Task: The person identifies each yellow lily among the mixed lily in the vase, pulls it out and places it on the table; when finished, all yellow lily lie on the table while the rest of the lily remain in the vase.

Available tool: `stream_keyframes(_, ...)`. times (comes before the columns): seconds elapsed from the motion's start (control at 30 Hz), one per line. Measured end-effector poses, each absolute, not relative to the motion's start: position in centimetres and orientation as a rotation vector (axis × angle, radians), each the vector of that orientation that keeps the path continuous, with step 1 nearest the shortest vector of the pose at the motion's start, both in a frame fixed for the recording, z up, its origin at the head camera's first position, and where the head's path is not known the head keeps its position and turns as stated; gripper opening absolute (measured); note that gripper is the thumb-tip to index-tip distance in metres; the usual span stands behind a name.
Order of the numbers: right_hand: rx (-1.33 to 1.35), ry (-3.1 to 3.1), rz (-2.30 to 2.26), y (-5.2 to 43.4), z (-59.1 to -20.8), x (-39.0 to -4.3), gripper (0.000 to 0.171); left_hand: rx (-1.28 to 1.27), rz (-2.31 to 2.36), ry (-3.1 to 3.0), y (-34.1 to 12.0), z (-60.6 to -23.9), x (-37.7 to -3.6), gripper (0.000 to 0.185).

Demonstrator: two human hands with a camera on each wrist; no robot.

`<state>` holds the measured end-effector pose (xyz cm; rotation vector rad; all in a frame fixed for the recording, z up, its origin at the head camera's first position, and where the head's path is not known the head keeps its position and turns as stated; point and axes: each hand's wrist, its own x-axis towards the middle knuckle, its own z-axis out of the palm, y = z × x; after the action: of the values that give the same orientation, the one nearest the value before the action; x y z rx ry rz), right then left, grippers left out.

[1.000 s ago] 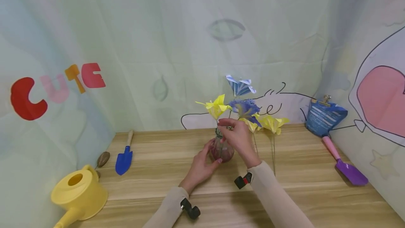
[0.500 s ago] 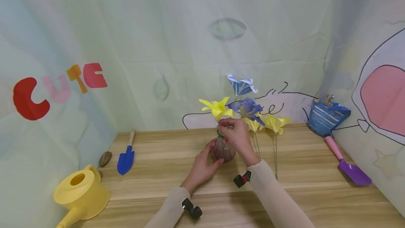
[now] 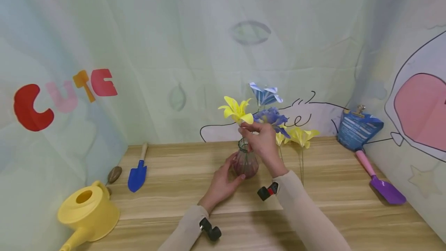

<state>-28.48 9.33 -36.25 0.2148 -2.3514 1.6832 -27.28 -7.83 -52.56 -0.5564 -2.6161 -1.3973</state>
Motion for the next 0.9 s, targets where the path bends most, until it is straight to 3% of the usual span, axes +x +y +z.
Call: stream_keyframes(0.9,0.333,-2.028,1.680,11.7,-27.6,-24.9,0.026,-0.556,-1.359,-2.615,-7.8,-52.5,-27.0,0.081)
